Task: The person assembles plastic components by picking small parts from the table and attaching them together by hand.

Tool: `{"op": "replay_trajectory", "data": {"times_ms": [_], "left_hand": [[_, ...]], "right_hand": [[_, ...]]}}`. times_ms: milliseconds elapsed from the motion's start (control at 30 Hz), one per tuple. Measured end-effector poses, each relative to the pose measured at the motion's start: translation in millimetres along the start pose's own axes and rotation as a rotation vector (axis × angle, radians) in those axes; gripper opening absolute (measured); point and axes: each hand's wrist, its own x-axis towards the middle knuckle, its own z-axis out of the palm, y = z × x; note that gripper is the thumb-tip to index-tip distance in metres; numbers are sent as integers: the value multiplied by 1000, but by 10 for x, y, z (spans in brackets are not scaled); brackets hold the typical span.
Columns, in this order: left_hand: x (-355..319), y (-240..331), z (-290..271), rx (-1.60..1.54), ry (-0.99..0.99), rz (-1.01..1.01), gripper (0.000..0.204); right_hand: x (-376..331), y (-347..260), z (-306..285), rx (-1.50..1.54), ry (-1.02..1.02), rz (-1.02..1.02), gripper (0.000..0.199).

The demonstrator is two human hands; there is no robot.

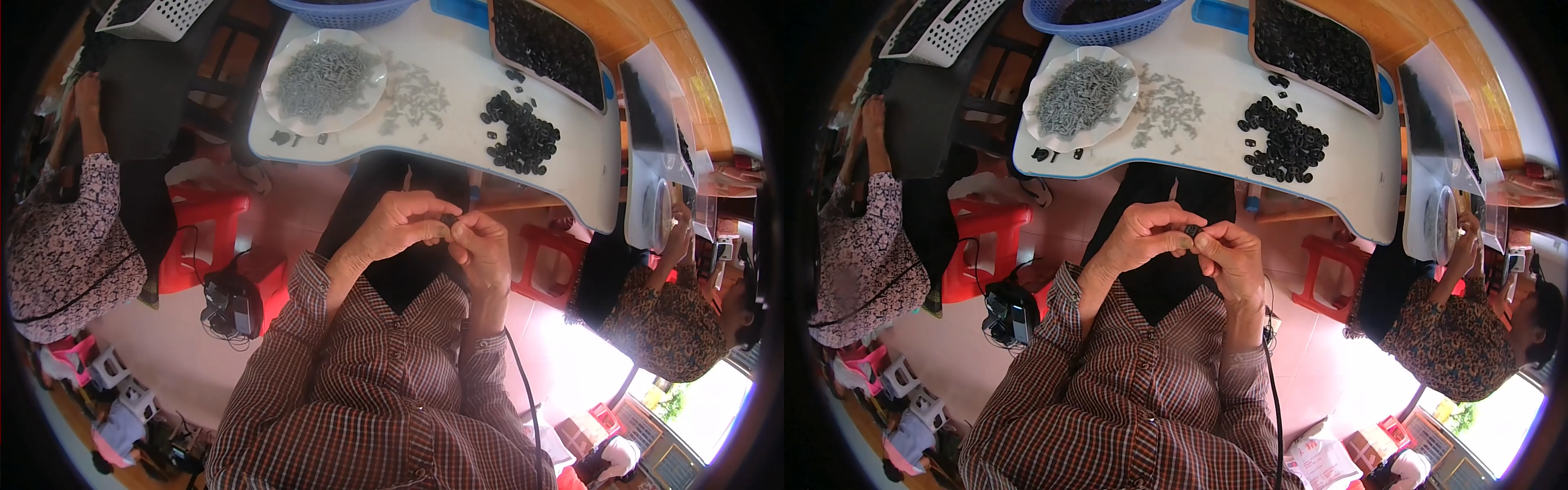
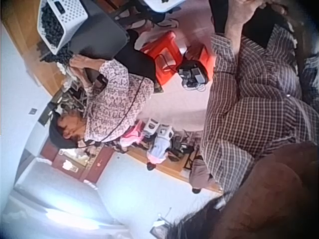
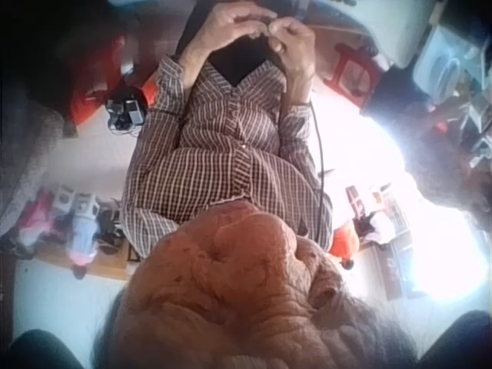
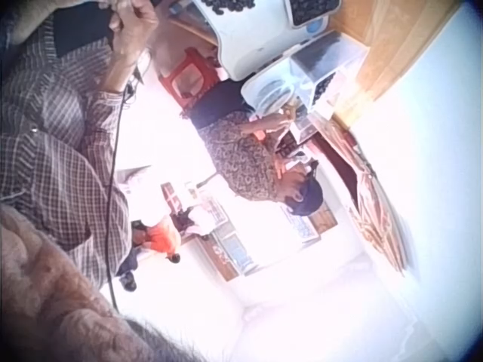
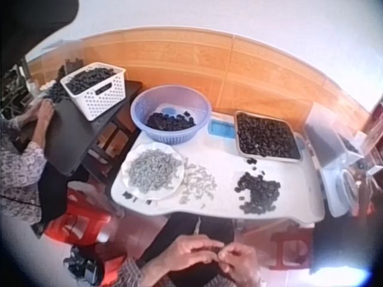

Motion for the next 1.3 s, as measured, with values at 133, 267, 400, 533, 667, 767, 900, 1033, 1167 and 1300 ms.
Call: {"op": "replay_trajectory", "data": {"times_ms": [133,267,400,533,667,767,900,1033,1167,1300], "left_hand": [[-2,8,-1,16,-9,0,24],[-8,-11,-4,8,-28,-12,23],[-10,-21,9,36,-39,-11,23],[-3,-17,6,65,-49,-11,22],[1,-46,36,65,-39,4,22],[4,-27,58,79,-11,40,23],[4,4,55,76,20,60,24],[30,-14,73,38,70,78,27],[42,-48,59,165,98,74,26],[84,-73,74,245,132,116,25]], "right_hand": [[6,3,-26,16,-19,20,8],[0,15,-44,30,-24,38,9],[4,29,-72,58,-46,67,11],[37,40,-97,98,-49,134,12],[87,84,-172,175,-83,186,12],[84,75,-176,182,-112,164,11],[76,55,-84,135,-91,78,12],[81,41,-59,62,-62,35,16],[95,59,26,-77,23,-13,14],[83,5,108,-326,144,-82,16]]}}
